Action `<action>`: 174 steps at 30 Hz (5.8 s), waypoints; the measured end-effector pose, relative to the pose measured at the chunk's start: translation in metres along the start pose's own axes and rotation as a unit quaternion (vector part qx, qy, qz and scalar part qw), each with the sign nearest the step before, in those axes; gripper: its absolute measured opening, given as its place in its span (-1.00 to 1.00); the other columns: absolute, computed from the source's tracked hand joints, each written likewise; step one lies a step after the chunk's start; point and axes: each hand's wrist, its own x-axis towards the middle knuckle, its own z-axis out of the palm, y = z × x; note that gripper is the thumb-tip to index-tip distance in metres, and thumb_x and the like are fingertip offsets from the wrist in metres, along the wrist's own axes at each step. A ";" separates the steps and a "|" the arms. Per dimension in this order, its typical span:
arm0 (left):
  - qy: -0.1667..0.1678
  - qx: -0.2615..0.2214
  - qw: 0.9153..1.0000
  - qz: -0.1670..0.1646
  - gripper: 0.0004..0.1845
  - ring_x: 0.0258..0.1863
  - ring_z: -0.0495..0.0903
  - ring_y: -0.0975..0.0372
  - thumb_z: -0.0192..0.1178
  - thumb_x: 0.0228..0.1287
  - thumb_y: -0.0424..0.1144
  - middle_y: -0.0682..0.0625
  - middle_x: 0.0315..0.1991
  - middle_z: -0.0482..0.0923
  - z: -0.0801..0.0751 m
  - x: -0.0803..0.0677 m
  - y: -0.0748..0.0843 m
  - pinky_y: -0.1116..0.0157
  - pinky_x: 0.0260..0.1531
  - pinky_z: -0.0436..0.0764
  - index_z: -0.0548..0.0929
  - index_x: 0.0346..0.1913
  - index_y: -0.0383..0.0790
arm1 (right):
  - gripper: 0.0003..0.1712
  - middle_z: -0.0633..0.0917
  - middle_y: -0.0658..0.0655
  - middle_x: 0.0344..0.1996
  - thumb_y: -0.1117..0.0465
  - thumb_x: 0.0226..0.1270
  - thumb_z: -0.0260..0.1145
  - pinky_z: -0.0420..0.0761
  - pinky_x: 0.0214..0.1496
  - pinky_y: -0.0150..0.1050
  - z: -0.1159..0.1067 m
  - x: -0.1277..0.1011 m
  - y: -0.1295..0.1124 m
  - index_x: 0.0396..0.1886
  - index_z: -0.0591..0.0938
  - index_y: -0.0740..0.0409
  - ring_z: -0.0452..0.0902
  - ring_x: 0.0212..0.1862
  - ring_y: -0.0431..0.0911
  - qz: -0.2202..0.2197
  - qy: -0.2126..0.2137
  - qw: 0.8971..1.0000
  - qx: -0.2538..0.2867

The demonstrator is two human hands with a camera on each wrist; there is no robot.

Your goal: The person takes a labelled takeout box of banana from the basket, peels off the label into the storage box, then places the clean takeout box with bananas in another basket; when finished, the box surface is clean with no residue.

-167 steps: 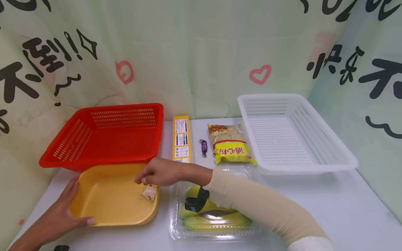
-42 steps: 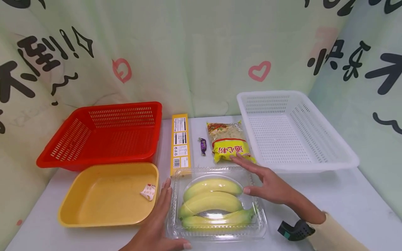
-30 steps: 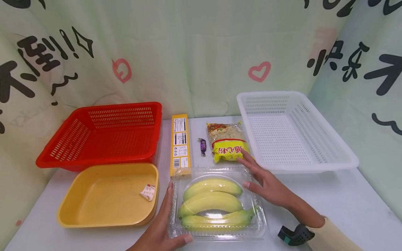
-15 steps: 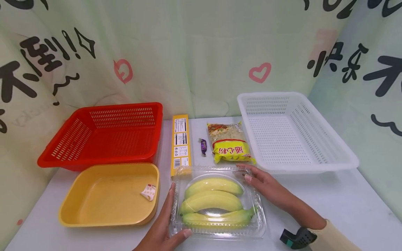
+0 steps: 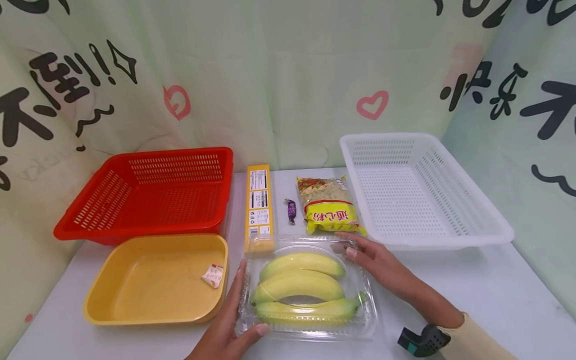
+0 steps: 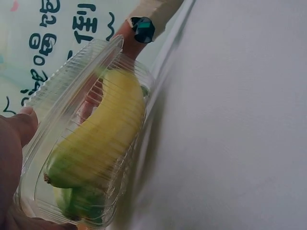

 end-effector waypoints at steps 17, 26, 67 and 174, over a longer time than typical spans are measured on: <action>0.020 -0.022 0.999 0.038 0.07 0.47 -0.14 0.40 0.35 0.22 -0.32 0.07 0.57 -0.22 -0.017 -0.003 0.012 0.58 0.28 -0.01 -0.18 0.57 0.11 | -0.40 0.59 0.14 0.18 0.00 0.54 0.07 0.36 0.31 0.06 0.011 0.004 -0.021 0.46 0.29 0.10 0.34 0.34 0.08 0.020 0.010 1.000 0.013; 0.014 -0.044 0.998 0.049 0.08 0.47 -0.11 0.39 0.32 0.21 -0.42 0.05 0.57 -0.22 -0.025 0.000 0.017 0.57 0.27 0.04 -0.22 0.57 -0.01 | -0.41 0.58 0.18 0.18 0.01 0.53 0.08 0.36 0.30 0.08 0.011 0.010 -0.035 0.45 0.32 0.10 0.35 0.32 0.10 -0.002 0.008 1.000 -0.002; 0.024 -0.021 0.998 0.047 0.02 0.43 0.04 -0.17 0.23 0.30 -0.44 -0.11 0.55 -0.19 -0.081 0.023 0.050 0.37 0.07 0.46 -0.19 0.57 0.17 | -0.42 0.54 0.15 0.17 -0.09 0.48 0.13 0.60 0.03 -0.12 0.001 0.055 -0.104 0.40 0.40 -0.01 0.49 0.17 0.15 -0.013 -0.003 1.000 -0.016; 0.249 0.184 0.949 -0.064 -0.16 0.27 0.35 -0.16 0.19 0.38 -0.06 -0.22 0.38 0.29 -0.179 0.032 0.022 0.58 -0.15 0.47 -0.07 0.55 0.19 | -0.37 0.40 0.01 0.36 0.02 0.42 0.25 0.51 0.18 -0.22 0.085 0.152 -0.129 0.45 0.35 -0.24 0.44 0.26 -0.10 -0.001 0.029 0.992 0.127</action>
